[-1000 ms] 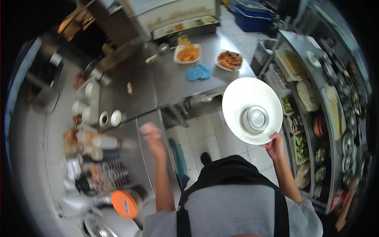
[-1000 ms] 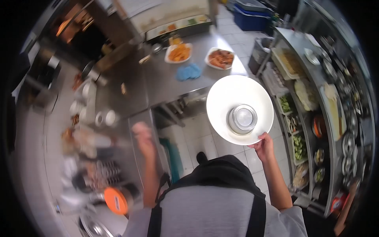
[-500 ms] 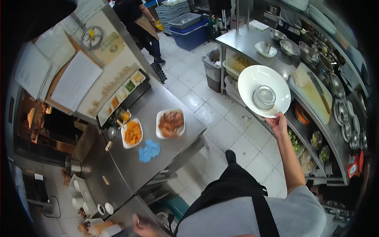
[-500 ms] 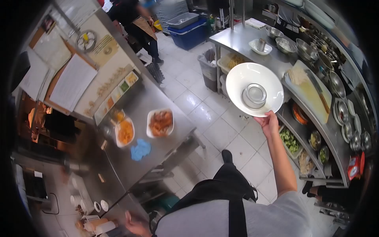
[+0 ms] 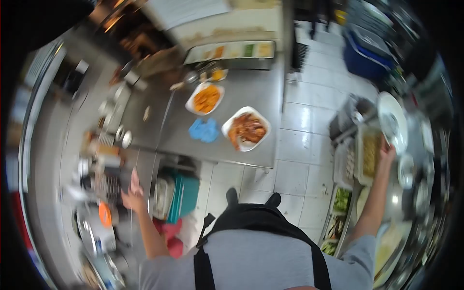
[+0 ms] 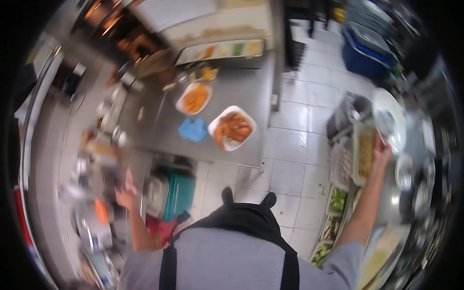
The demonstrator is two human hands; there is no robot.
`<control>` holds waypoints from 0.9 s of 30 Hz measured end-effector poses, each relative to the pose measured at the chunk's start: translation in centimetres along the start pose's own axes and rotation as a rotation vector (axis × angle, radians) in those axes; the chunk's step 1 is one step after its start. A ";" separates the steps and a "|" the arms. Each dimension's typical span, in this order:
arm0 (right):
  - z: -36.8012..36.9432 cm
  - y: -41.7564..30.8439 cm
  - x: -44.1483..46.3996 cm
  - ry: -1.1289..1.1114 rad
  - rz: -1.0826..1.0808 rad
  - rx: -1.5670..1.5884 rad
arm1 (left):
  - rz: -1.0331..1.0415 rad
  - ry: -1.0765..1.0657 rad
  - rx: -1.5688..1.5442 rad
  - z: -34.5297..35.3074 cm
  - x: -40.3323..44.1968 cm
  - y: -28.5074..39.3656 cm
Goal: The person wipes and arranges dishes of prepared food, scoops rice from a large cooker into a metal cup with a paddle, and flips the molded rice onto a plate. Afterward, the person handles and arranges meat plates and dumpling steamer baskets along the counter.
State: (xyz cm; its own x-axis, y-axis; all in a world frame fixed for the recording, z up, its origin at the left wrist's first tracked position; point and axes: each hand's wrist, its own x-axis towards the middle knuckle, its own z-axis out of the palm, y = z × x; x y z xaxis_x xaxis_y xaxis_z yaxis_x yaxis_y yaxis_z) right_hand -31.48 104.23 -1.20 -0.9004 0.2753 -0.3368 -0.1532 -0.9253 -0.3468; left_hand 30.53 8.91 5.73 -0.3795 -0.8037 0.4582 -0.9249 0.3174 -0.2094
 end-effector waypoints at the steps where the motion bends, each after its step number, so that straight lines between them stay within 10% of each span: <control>1: -2.2 -1.2 5.6 -0.051 -0.039 -0.057 | 0.004 0.078 0.030 -1.2 -1.0 -0.3; 11: 0.3 -2.7 10.4 -0.125 -0.246 -0.149 | -0.405 -0.164 0.044 -3.9 -10.1 -3.2; 14: 5.3 0.8 5.8 0.184 -0.287 -0.368 | -0.321 -0.147 0.050 -0.3 -10.0 -2.1; 17: 5.1 6.5 4.7 -0.004 0.181 -0.312 | -0.204 -0.116 -0.151 -0.2 -7.7 2.4; 27: 28.3 59.3 -41.2 -1.420 0.292 -1.545 | 0.177 0.059 -0.683 4.5 16.0 16.3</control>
State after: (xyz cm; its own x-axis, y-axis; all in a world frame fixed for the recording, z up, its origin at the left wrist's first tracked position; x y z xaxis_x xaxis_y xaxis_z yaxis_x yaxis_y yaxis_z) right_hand -14.94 30.66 16.89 -0.5618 -0.8268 -0.0281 -0.2779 0.2206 -0.9350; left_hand 9.46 -1.03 5.73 -0.5082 -0.6887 0.5171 -0.6492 0.7009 0.2954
